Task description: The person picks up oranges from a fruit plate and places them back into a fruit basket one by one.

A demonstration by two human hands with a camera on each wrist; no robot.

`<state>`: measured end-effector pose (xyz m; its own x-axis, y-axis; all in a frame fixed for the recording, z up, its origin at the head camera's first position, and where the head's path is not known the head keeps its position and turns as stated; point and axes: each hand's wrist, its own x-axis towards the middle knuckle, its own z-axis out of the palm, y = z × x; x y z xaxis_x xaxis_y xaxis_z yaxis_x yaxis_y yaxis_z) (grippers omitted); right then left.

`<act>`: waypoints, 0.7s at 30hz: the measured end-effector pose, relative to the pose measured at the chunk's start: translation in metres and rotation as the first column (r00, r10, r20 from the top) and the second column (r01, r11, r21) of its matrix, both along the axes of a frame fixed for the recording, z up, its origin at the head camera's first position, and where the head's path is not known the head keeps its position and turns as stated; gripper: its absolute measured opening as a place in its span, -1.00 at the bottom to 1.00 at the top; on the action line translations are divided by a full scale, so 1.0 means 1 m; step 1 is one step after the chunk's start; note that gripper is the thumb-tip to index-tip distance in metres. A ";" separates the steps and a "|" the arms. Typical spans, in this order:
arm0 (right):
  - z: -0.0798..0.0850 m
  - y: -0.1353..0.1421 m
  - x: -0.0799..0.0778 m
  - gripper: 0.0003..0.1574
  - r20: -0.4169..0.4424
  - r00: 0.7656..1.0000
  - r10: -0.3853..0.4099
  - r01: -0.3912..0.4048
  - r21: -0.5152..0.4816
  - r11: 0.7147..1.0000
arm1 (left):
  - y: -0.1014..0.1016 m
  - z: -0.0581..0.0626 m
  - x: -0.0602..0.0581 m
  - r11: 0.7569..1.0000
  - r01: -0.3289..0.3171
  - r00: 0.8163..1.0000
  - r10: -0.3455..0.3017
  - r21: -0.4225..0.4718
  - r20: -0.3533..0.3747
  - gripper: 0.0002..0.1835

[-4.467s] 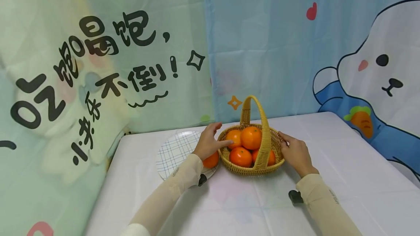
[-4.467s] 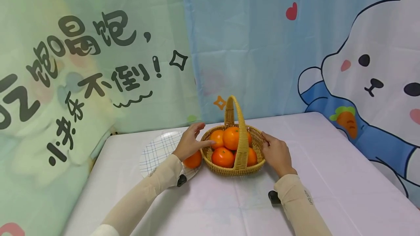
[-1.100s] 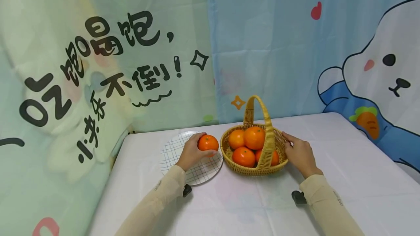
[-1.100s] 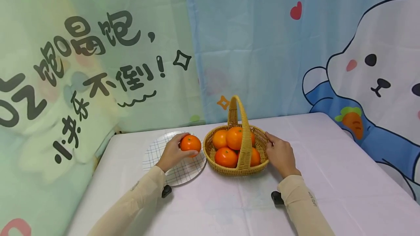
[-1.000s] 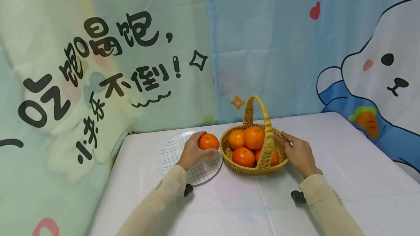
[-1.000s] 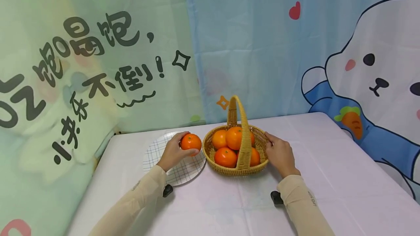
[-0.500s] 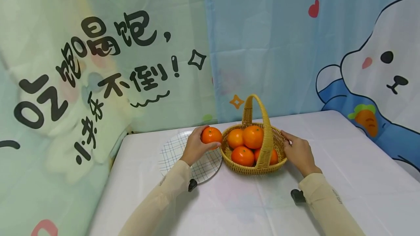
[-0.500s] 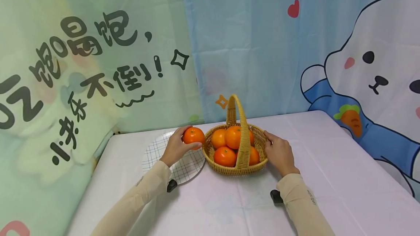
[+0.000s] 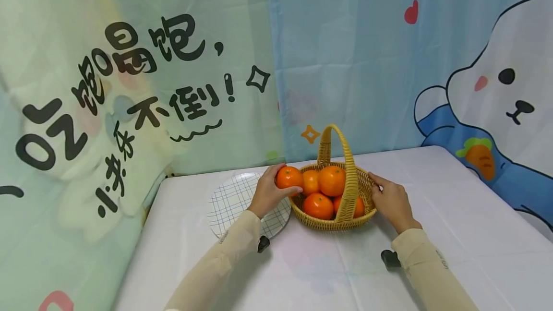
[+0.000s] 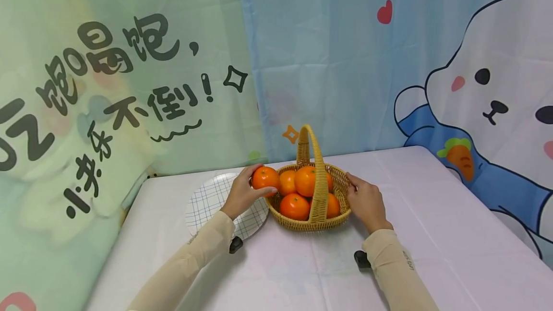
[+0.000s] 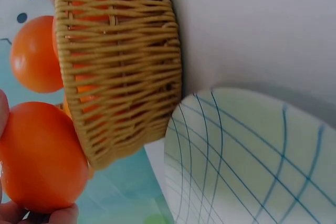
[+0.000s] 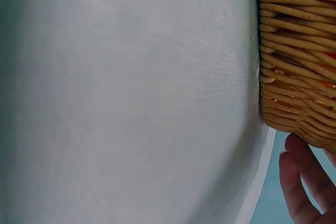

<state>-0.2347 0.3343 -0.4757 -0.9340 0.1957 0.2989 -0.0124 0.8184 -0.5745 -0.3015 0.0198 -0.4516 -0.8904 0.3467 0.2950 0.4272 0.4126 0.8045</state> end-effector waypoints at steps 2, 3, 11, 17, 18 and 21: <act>0.000 0.000 0.000 -0.45 -0.002 1.000 0.000 0.000 -0.001 1.000 | 0.004 0.000 0.001 1.000 0.005 1.000 -0.005 0.002 0.002 -0.15; 0.000 0.000 0.000 -0.45 -0.003 1.000 0.000 0.000 -0.001 1.000 | 0.006 0.000 0.001 1.000 0.007 1.000 -0.007 0.003 0.005 -0.15; 0.000 -0.001 0.002 -0.44 -0.002 1.000 0.005 -0.005 -0.010 1.000 | 0.016 -0.002 0.006 1.000 0.008 1.000 -0.009 0.020 0.027 -0.16; -0.001 0.000 0.002 -0.45 -0.014 1.000 0.012 -0.012 -0.013 1.000 | 0.019 -0.003 0.008 1.000 0.006 0.999 -0.007 0.019 0.033 -0.14; -0.001 0.000 0.001 -0.44 -0.014 1.000 0.013 -0.013 -0.013 1.000 | 0.019 -0.003 0.008 1.000 0.007 0.999 -0.008 0.021 0.033 -0.14; 0.000 0.001 0.002 -0.44 -0.008 1.000 0.009 -0.009 -0.015 1.000 | 0.020 -0.004 0.008 1.000 0.010 0.999 -0.011 0.023 0.031 -0.15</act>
